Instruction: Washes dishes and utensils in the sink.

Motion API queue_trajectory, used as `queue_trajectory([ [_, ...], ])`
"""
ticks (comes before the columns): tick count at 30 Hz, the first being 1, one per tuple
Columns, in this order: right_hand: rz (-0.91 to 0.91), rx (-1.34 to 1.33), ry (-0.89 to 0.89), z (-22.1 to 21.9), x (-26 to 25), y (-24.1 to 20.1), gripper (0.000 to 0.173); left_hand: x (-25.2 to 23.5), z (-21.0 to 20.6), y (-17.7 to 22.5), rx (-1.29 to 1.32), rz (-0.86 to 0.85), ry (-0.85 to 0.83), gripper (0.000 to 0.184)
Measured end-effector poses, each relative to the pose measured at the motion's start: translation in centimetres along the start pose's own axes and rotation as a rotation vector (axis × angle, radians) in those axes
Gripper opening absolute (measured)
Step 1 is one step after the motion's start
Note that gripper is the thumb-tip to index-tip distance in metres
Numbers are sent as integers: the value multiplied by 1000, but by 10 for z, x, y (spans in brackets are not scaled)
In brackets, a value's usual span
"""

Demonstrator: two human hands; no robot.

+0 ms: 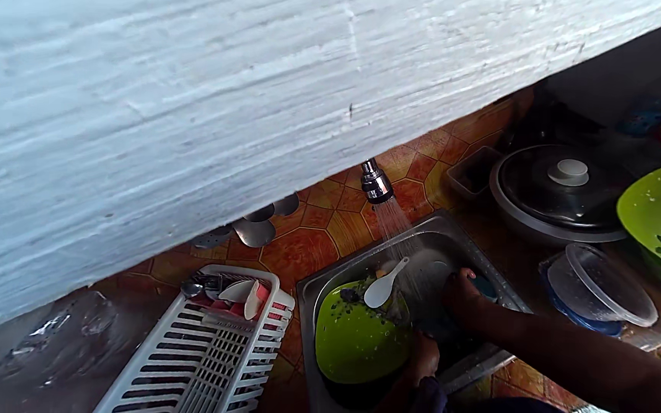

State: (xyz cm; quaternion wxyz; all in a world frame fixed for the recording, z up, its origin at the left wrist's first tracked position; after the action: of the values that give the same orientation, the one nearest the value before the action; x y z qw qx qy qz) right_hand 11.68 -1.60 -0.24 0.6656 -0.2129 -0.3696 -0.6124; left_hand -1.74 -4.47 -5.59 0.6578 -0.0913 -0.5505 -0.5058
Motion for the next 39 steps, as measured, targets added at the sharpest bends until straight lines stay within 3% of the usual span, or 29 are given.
queue_trajectory([
  [7, -45, -36, 137, 28, 27, 42, 38, 8, 3, 6, 11, -58, 9, 37],
  [12, -5, -164, 251, 27, 47, 50, 55, -3, 1, 2, -53, -137, -31, 36],
  [15, 11, -259, 319, 22, 50, 55, 66, -10, 1, -2, 55, -144, -46, 37],
  [22, -52, -385, 411, 30, 71, 79, 92, 6, -2, 4, 399, 21, -23, 34],
  [30, 9, -493, 503, 22, 90, 78, 97, 1, -2, 5, 84, -99, 41, 40],
  [36, 30, -699, 493, 0, 98, 86, 104, 23, 5, 11, 567, 7, -21, 32],
  [38, 36, -805, 539, -3, 105, 92, 107, 27, 14, 12, 791, 31, -96, 22],
  [39, 36, -824, 559, -3, 109, 94, 107, 28, 20, 12, 880, 27, -167, 28],
])
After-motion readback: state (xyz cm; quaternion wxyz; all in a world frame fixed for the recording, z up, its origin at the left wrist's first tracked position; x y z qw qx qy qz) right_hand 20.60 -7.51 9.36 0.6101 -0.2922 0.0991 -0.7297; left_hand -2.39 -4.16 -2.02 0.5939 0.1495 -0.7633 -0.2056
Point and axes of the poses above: each hand's wrist, its own x-axis away from the middle knuckle, its own z-axis out of the back of the hand, y = z × x, the point moved 2 cm from there along -x, towards the middle knuckle, and after that the axes turned 2 degrees about -y, right-handed, at the moved point
